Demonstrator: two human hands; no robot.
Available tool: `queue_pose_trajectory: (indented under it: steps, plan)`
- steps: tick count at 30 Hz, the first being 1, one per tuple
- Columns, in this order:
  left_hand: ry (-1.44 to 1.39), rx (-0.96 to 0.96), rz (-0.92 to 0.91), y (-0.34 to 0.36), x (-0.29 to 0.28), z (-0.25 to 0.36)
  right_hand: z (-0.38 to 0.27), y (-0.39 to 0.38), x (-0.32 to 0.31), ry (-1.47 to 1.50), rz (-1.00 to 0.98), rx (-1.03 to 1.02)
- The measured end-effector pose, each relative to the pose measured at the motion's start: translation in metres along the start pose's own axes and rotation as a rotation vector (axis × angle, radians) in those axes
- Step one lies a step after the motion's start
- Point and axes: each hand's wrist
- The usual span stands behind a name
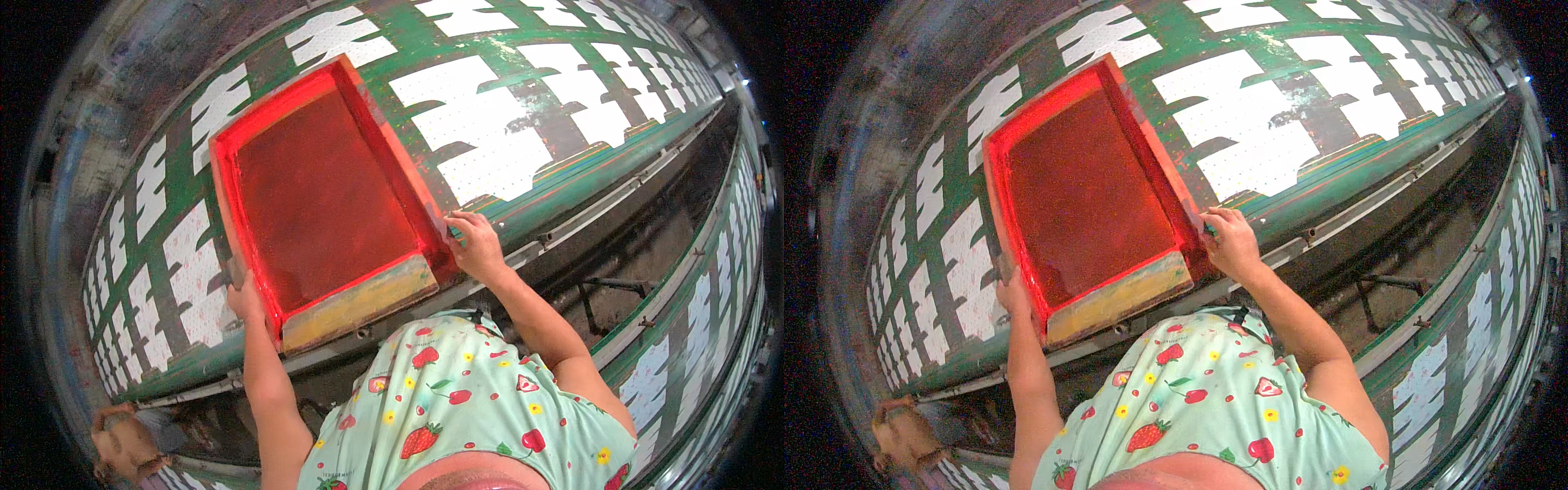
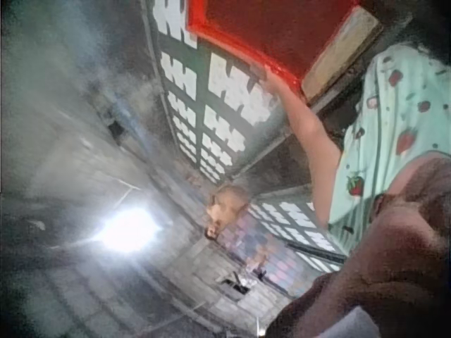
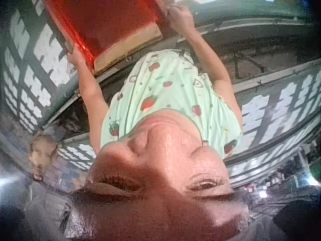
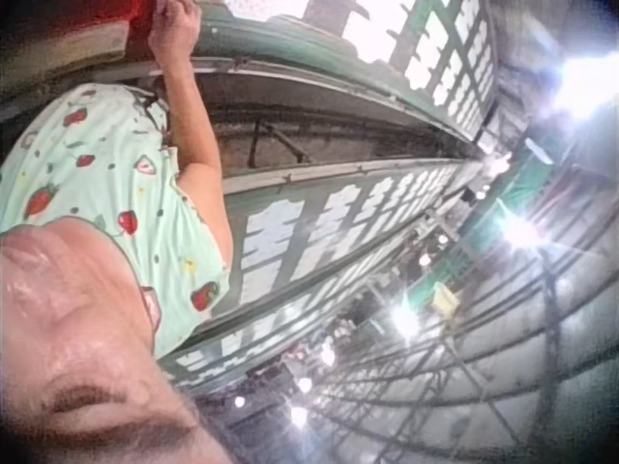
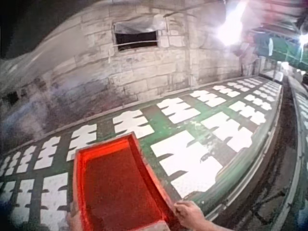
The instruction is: The person uses a squeegee to spread red ink across a red-framed screen printing mesh placed over a patterned surface. They repeatedly pull the squeegee across the screen to evenly distribute the ink, then lift and reposition the screen to continue the process.
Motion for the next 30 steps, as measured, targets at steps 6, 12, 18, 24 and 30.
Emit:
queue_pose_trajectory:
  steps: [6,12,18,24,30]
  plan:
    - [-0.108,0.030,-0.026,0.005,0.003,-0.010,-0.014,0.016,0.014,0.007,-0.103,0.121]
    - [-0.041,-0.005,-0.019,0.008,0.009,-0.028,-0.026,0.028,0.026,-0.107,-0.106,0.150]
    - [-0.116,-0.077,-0.115,0.010,0.008,-0.032,-0.036,0.037,0.029,-0.062,-0.076,0.214]
    - [-0.515,-0.167,-0.194,0.005,-0.011,-0.002,-0.050,0.044,0.005,0.043,0.013,0.123]
    - [-0.721,-0.200,-0.237,-0.021,-0.013,0.060,-0.013,0.072,-0.034,0.006,0.003,0.121]
Point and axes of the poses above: each hand's wrist, its own y-axis towards the middle knuckle, its own x-axis out of the palm, z = x × y, and after that the axes turned 2 degrees about x, right-handed
